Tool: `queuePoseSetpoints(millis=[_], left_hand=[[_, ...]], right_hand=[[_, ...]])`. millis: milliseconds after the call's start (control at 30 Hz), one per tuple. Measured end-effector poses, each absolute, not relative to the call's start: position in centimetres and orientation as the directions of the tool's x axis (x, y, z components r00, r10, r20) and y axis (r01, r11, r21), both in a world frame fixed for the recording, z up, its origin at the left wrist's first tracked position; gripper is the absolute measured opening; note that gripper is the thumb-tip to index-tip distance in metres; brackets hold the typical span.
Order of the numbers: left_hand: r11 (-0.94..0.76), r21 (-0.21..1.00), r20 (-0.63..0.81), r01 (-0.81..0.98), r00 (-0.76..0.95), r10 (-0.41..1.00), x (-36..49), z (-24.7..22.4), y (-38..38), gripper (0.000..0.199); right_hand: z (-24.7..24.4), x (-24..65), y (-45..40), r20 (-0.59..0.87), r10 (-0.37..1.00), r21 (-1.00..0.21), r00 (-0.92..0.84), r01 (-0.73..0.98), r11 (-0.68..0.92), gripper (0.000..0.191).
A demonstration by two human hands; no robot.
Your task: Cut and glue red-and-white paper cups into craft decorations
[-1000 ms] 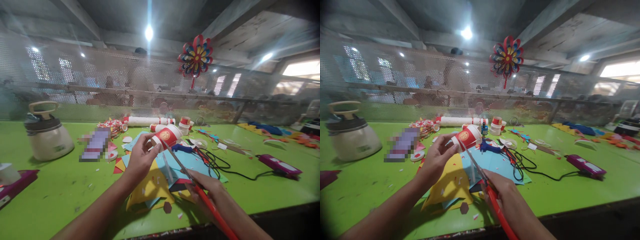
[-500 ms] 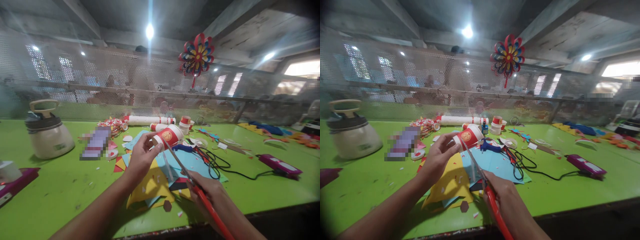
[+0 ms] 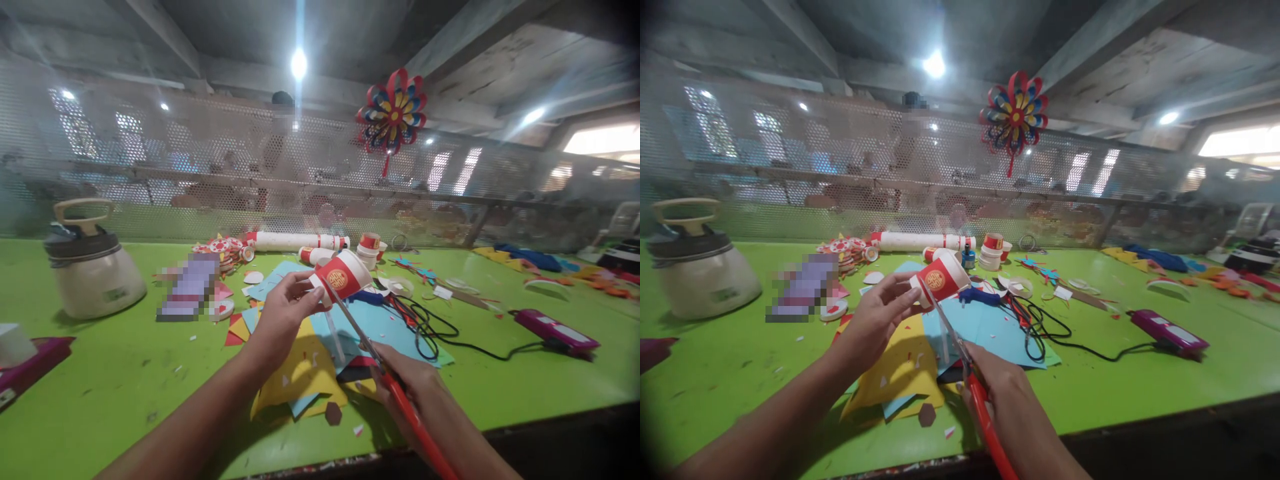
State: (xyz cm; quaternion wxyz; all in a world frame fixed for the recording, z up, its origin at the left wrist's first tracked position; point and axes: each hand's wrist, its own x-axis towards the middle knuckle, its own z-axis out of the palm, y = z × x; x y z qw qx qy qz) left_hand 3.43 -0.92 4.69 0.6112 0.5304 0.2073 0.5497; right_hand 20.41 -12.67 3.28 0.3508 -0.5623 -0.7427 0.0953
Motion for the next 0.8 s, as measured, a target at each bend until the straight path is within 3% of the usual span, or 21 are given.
queuePoseSetpoints(millis=[233,367,500,667,800], left_hand=[[-0.177,0.885,0.317,-0.43,0.28,0.906,3.5,4.7,-0.8,0.036],[-0.218,0.886,0.349,-0.41,0.278,0.895,3.2,4.8,-0.6,0.037],[-0.29,0.899,0.386,-0.327,0.282,0.878,3.1,4.9,-0.7,0.036],[-0.346,0.899,0.411,-0.269,0.247,0.878,3.4,4.8,-1.1,0.035],[-0.312,0.9,0.391,-0.303,0.249,0.886,3.4,4.8,-1.0,0.037]], right_hand=[[2.5,20.4,-12.6,0.424,0.9,-0.516,-0.097,0.791,0.328,0.022],[2.0,21.2,-11.9,0.43,0.888,-0.537,-0.165,0.744,0.399,0.03],[2.1,21.3,-11.8,0.367,0.916,-0.581,-0.163,0.728,0.362,0.032],[2.0,21.1,-11.9,0.336,0.935,-0.547,-0.11,0.785,0.289,0.026],[1.7,21.1,-12.0,0.386,0.916,-0.526,-0.112,0.788,0.318,0.026]])
